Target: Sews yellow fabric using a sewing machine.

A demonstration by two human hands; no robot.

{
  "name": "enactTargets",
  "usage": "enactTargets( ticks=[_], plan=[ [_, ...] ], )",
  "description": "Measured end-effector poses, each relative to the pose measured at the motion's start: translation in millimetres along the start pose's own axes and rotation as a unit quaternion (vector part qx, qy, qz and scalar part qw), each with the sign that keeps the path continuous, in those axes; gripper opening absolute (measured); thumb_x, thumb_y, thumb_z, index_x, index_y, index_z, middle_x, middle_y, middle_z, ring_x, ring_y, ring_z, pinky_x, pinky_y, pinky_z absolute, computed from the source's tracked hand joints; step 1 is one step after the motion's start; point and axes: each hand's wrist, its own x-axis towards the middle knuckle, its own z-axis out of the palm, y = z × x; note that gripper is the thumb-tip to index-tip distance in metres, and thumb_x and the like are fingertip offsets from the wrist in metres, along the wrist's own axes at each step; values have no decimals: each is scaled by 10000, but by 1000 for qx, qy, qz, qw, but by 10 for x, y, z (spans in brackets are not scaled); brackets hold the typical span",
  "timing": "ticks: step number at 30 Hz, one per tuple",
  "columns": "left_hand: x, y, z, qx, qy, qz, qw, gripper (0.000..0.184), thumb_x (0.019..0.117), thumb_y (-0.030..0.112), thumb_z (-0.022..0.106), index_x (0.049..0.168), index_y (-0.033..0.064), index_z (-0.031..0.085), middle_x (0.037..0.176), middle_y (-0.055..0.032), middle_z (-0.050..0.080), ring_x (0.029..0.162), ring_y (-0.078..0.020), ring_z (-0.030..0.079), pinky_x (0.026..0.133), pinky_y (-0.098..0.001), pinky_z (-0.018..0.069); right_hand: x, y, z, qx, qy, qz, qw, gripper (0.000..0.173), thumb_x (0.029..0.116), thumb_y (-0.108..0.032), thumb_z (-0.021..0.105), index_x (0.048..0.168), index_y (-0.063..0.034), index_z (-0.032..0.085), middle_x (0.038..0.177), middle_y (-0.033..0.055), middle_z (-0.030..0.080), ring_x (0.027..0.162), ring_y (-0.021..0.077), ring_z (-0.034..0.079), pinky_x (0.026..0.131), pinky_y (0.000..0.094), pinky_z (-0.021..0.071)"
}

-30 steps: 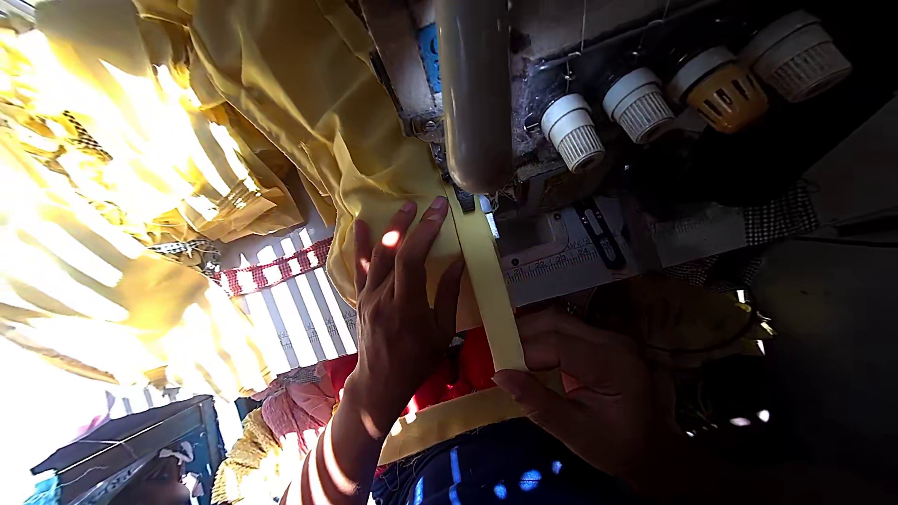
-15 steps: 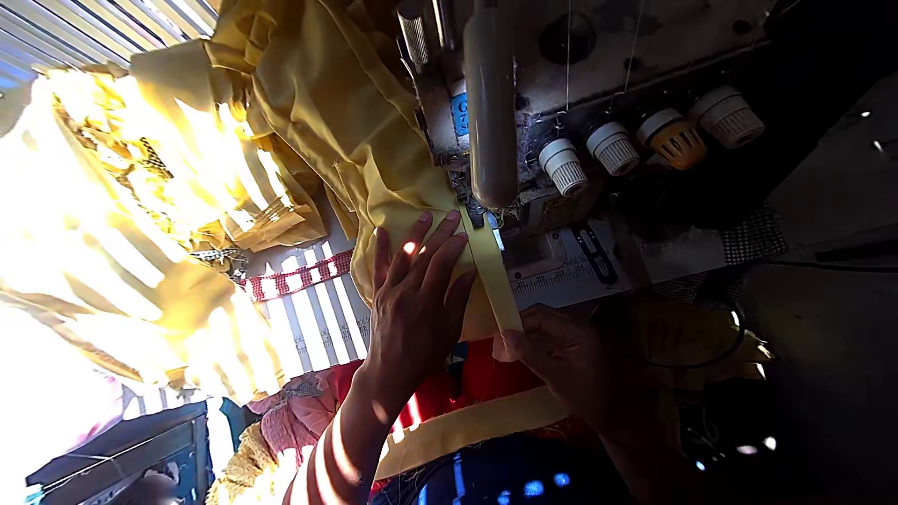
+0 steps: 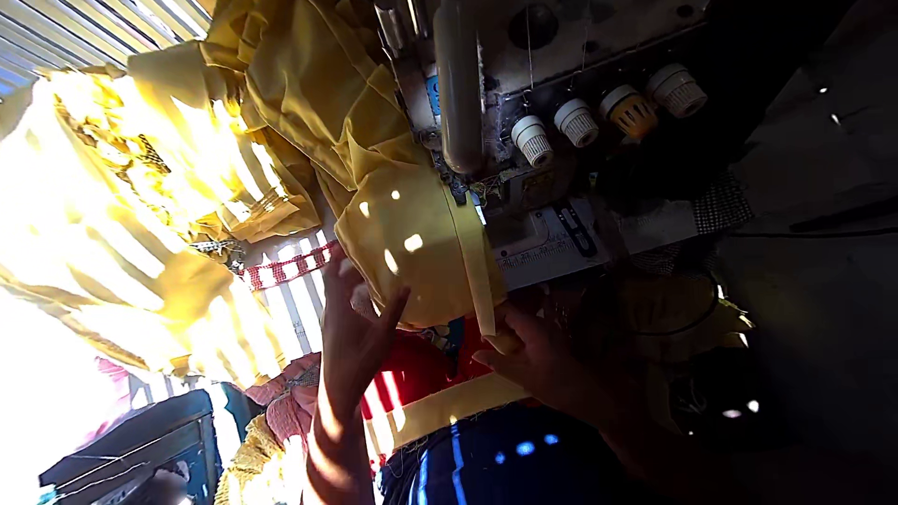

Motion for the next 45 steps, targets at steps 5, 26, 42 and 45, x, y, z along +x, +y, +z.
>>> enactTargets(
  ticks=[5,26,42,45],
  plan=[
    [-154,-53,-550,158,69,64,983,604,933,299,724,1416,-7,527,1317,-207,634,1197,-253,633,1018,-449,515,-745,223,209,-213,28,-119,969,282,1038,-287,556,934,-75,710,970,52,723,954,142,692,851,273,575],
    [-1165,625,399,-353,-191,-144,905,233,1062,94,518,1026,-42,704,881,-100,759,789,-163,747,742,-331,637,89,-108,298,99,135,-80,983,196,1048,-163,545,1112,-53,693,798,40,685,670,95,650,607,288,561],
    [-1285,478,516,-385,-228,-111,887,149,971,147,702,903,24,753,779,-15,730,697,-67,689,677,-253,597,-490,-20,100,147,29,-70,986,193,1012,-65,571,1107,-40,736,821,-12,711,690,12,642,622,167,550],
    [-1304,491,560,-348,-196,-91,912,130,967,96,697,897,-3,746,749,-20,720,658,-47,666,628,-222,574,-485,-41,56,163,4,-78,984,246,996,-38,524,1112,-41,741,819,-12,714,704,21,657,633,178,566]
  ],
)
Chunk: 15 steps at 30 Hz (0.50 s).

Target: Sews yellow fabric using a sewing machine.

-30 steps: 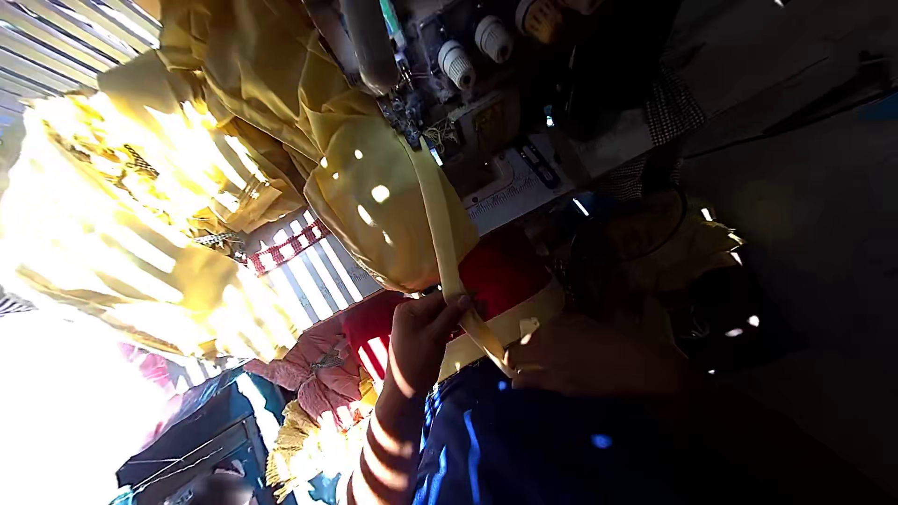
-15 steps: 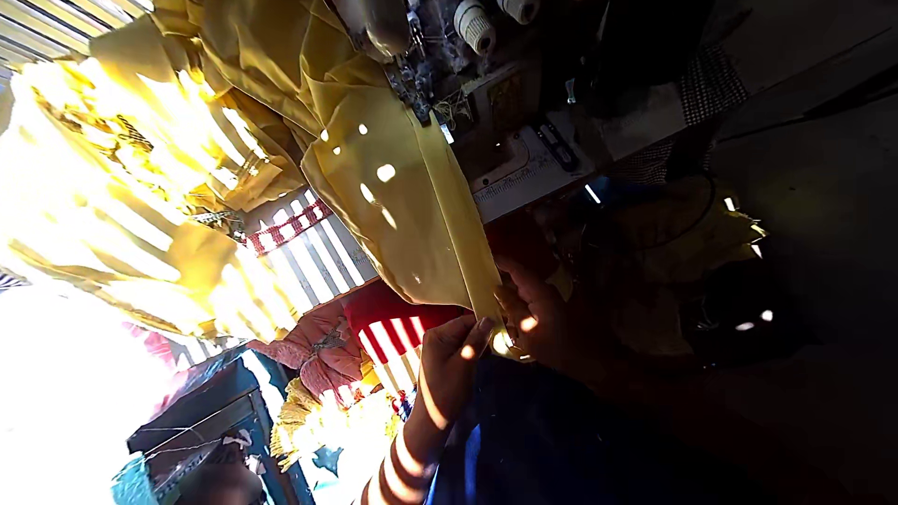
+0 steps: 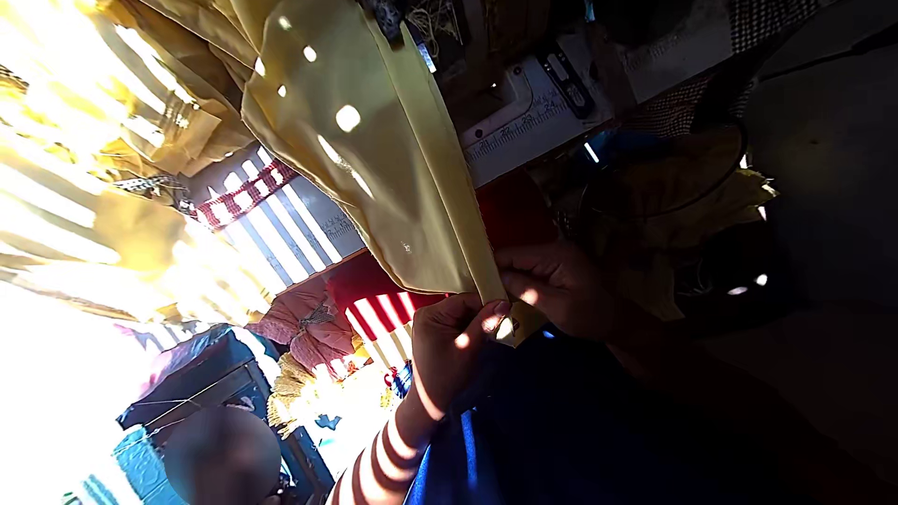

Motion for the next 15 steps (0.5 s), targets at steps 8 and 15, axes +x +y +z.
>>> enactTargets(
  ticks=[8,15],
  plan=[
    [52,32,-26,84,-9,30,996,147,937,100,717,834,-1,740,737,-5,727,671,-23,685,644,-201,593,-12,-28,124,-59,65,-45,995,206,1007,-204,645,933,-42,748,781,-43,724,709,-20,675,658,160,585],
    [717,838,-533,370,33,285,884,340,1034,315,569,1206,61,715,1277,-60,694,1193,-134,642,1002,-338,543,41,17,0,3,31,-80,996,208,1011,-143,627,907,-7,744,846,-13,731,802,-17,674,739,162,577]
  ],
)
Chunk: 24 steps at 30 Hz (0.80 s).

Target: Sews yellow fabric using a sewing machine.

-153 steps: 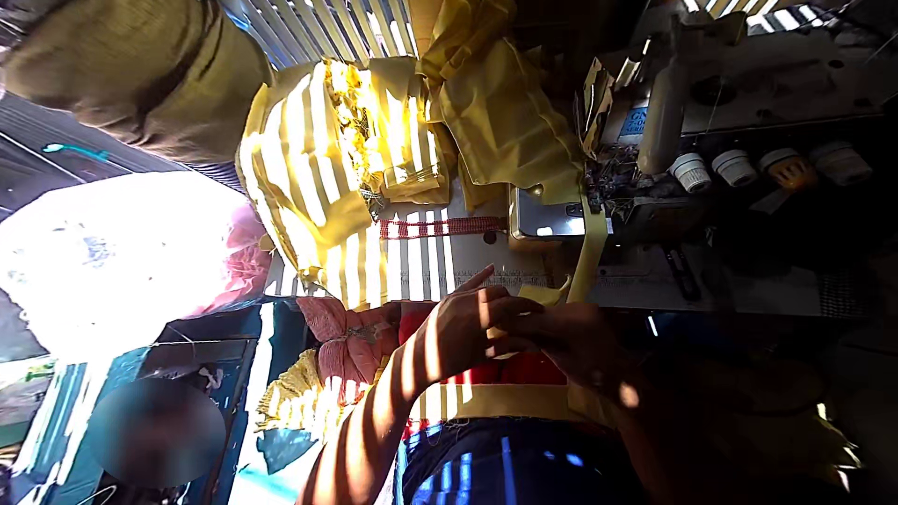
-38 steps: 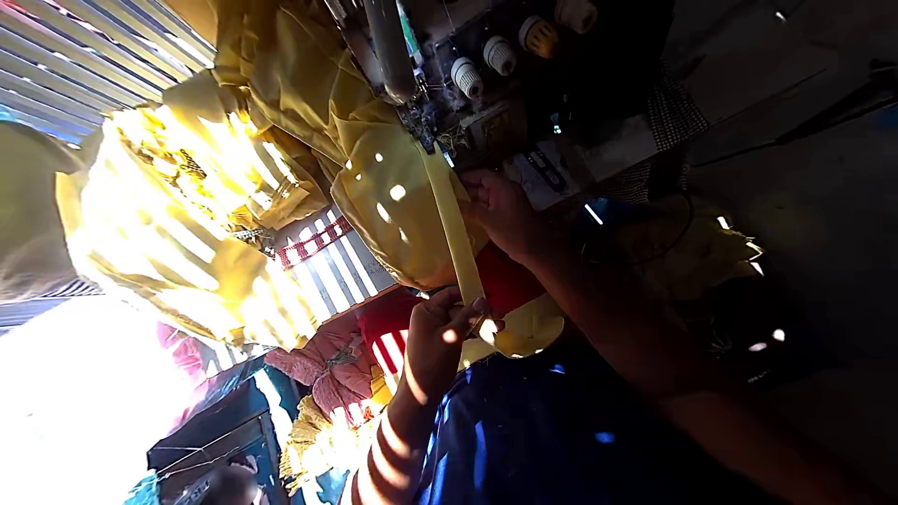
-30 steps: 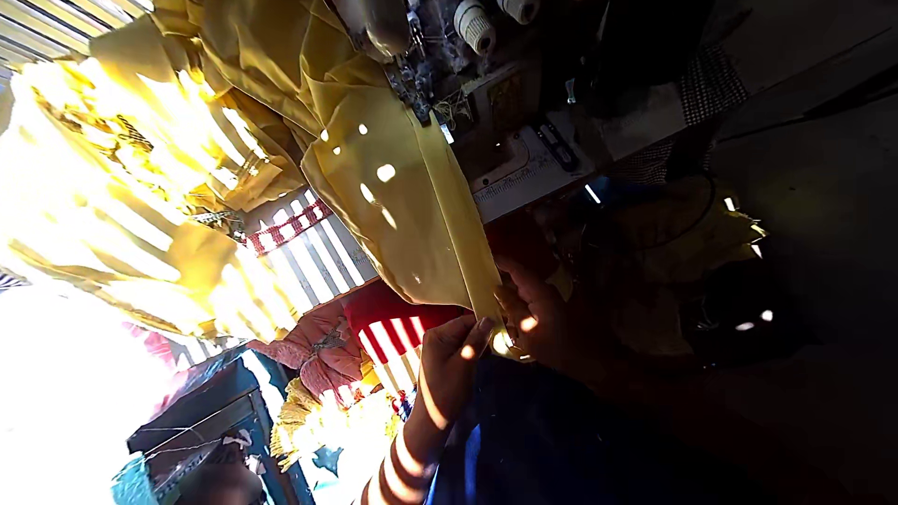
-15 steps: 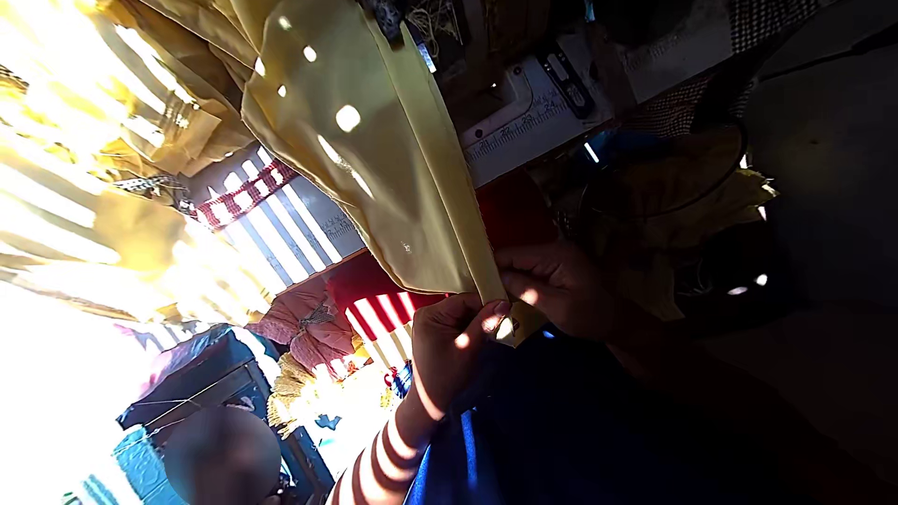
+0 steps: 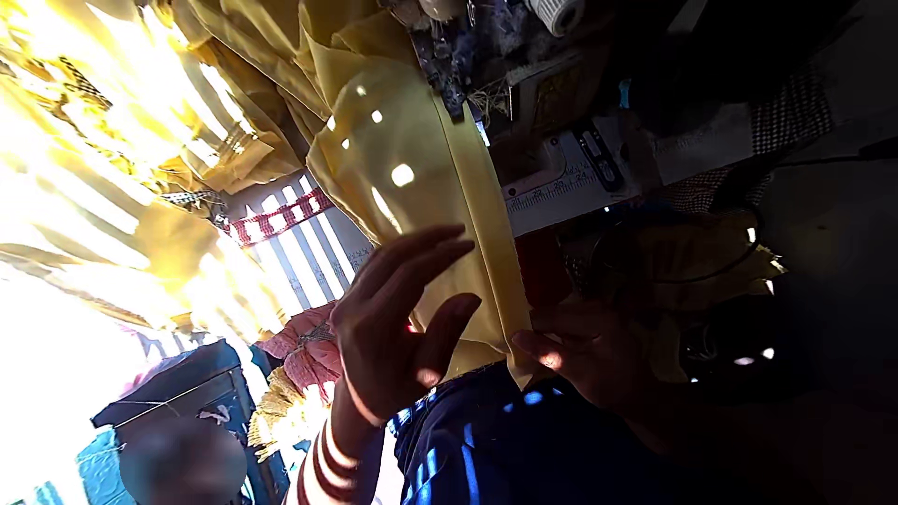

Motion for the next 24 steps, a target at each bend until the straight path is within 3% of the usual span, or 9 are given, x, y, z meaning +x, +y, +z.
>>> enactTargets(
  ticks=[2,4,7,12,16,24],
  plan=[
    [303,-182,57,84,-16,18,996,483,1051,328,510,1405,8,586,1519,-152,516,1439,-252,461,1208,-470,356,25,-27,0,26,-17,-22,999,231,1023,-167,616,910,-6,737,906,18,738,872,19,687,787,199,588],
    [424,-326,119,141,-20,-5,990,496,1069,329,478,1451,23,558,1546,-125,505,1483,-265,412,1248,-509,283,38,-91,0,50,-23,-36,998,228,1030,-183,616,905,-21,717,924,24,735,907,30,687,803,210,582],
    [443,-396,133,144,-4,-5,990,429,1069,292,495,1389,36,622,1493,-109,565,1462,-261,446,1246,-509,299,27,-145,-18,60,-19,-31,998,216,1030,-187,620,934,-22,720,942,27,735,918,34,690,804,205,587],
    [412,-423,124,147,-7,5,989,441,1042,285,557,1404,40,612,1511,-108,550,1473,-268,434,1249,-535,294,-5,149,-18,-1,2,6,1000,218,1015,-164,635,906,-7,738,905,28,738,844,23,687,757,177,584],
    [471,-459,56,144,-15,13,989,382,1017,252,609,1352,78,670,1485,-100,578,1461,-283,451,1239,-550,313,31,192,-96,17,19,27,999,194,1015,-154,632,921,-21,737,898,9,734,830,15,682,746,168,579],
    [950,-693,-101,140,-36,-21,989,378,1037,285,577,1347,94,680,1474,-51,592,1459,-218,455,1245,-462,321,546,73,-106,-14,30,3,999,203,999,-107,619,881,15,731,851,26,714,795,21,667,709,167,571]
  ],
)
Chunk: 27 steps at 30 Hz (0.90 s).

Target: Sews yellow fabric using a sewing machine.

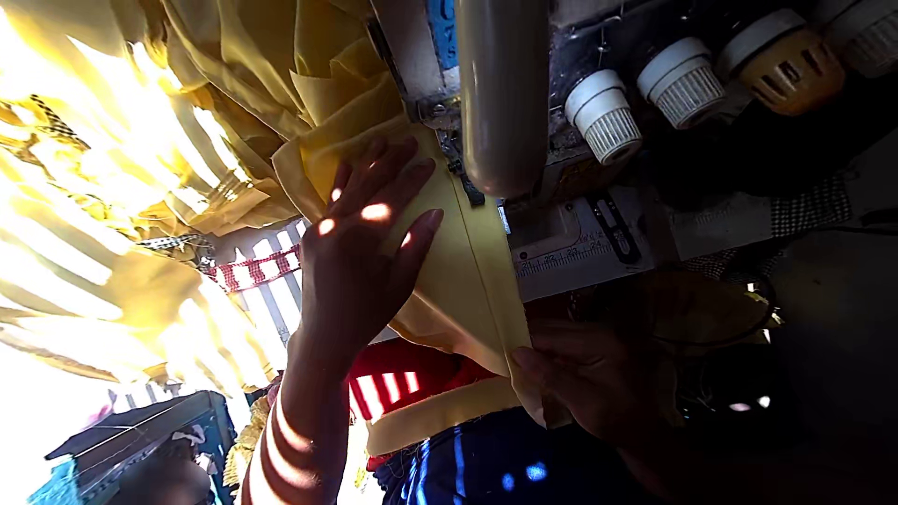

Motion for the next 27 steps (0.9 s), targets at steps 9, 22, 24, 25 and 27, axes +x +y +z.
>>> enactTargets(
  ticks=[9,22,24,25,27],
  plan=[
    [376,-285,-50,4,32,11,999,348,999,314,650,1263,97,718,1364,-92,665,1385,-195,535,1196,-388,371,483,-54,-12,-18,28,-8,999,208,1005,-118,609,887,-10,743,785,-5,704,706,15,659,641,175,571],
    [-153,107,-144,3,147,-13,989,316,1063,203,541,1275,-3,653,1189,-122,678,1073,-152,657,915,-341,547,-210,146,163,-263,42,54,962,498,1020,-374,629,1405,-65,566,1042,38,749,913,70,728,777,274,626],
    [-697,432,62,-106,78,-60,990,309,1072,216,495,1197,-19,652,1037,-80,697,898,-96,679,792,-309,586,-632,315,190,-345,54,22,937,308,1038,-244,575,1187,-6,701,870,75,763,760,111,735,681,267,605],
    [-933,511,227,-156,31,-83,984,315,1057,252,530,1179,1,676,997,-53,718,867,-87,704,764,-306,617,-807,355,200,-373,50,8,926,269,1041,-207,549,1117,-14,720,785,75,732,680,127,699,624,274,575],
    [-1297,598,552,-236,-39,-132,962,355,1031,316,599,1194,19,705,1029,-42,757,911,-97,736,798,-323,640,-1049,354,221,-408,36,-18,912,248,1046,-206,543,1027,-44,730,717,57,696,633,137,671,588,277,554]
  ],
)
